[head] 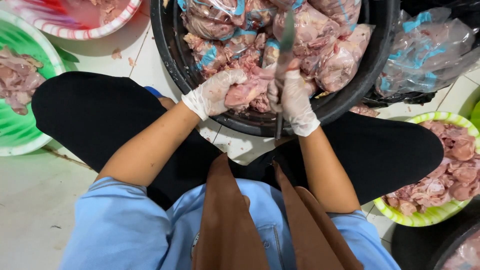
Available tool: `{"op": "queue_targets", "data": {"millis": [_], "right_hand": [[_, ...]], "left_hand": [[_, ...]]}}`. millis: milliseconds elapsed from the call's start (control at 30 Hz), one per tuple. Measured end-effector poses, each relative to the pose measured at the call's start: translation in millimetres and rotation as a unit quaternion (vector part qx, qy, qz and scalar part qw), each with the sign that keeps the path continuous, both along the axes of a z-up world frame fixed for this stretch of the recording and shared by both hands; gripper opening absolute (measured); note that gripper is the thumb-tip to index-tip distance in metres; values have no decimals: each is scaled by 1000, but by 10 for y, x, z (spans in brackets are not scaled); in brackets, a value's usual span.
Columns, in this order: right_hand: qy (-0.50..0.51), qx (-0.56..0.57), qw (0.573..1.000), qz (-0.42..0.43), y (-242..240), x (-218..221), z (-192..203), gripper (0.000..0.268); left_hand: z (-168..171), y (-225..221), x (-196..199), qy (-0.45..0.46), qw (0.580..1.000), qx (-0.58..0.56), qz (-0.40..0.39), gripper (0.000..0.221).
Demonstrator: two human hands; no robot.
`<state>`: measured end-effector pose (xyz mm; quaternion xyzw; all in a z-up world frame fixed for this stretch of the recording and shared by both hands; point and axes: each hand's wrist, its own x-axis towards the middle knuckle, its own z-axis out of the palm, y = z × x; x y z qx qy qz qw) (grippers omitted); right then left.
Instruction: A person sitting on the floor uses a knife to cut open plastic bags of raw chicken and empties them into a large black tub.
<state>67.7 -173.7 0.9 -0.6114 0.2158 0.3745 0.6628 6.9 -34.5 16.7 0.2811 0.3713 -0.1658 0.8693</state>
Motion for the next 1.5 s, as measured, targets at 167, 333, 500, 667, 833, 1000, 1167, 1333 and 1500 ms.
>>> {"op": "queue_targets", "data": {"millis": [167, 333, 500, 667, 833, 1000, 1167, 1333, 1500], "right_hand": [[12, 43, 997, 61, -13, 49, 20, 71], [112, 131, 979, 111, 182, -256, 153, 61], [132, 109, 975, 142, 393, -391, -377, 63], [202, 153, 949, 187, 493, -327, -810, 53], [165, 76, 969, 170, 472, -321, -863, 21], [84, 32, 961, 263, 474, -430, -405, 39], [-150, -108, 886, 425, 755, -708, -185, 26], [-276, -260, 753, 538, 1307, -835, -326, 52], [-360, -334, 623, 609, 1559, -842, -832, 29]], "left_hand": [[-235, 111, -38, -45, 995, 2, 87, 11], [-1384, 209, 5, -134, 974, 27, 182, 15], [-1252, 214, -112, -83, 948, 209, 223, 42], [-1300, 668, -400, -117, 909, 326, 230, 37], [-1842, 987, -467, 45, 879, 386, 275, 8], [-3165, 1482, -471, 31, 734, -230, 638, 17], [-2958, 1131, -542, 79, 805, 186, 558, 34], [-2767, 1016, -476, 97, 803, 239, 538, 24], [-2527, 996, -488, 245, 813, 240, 470, 61]]}}
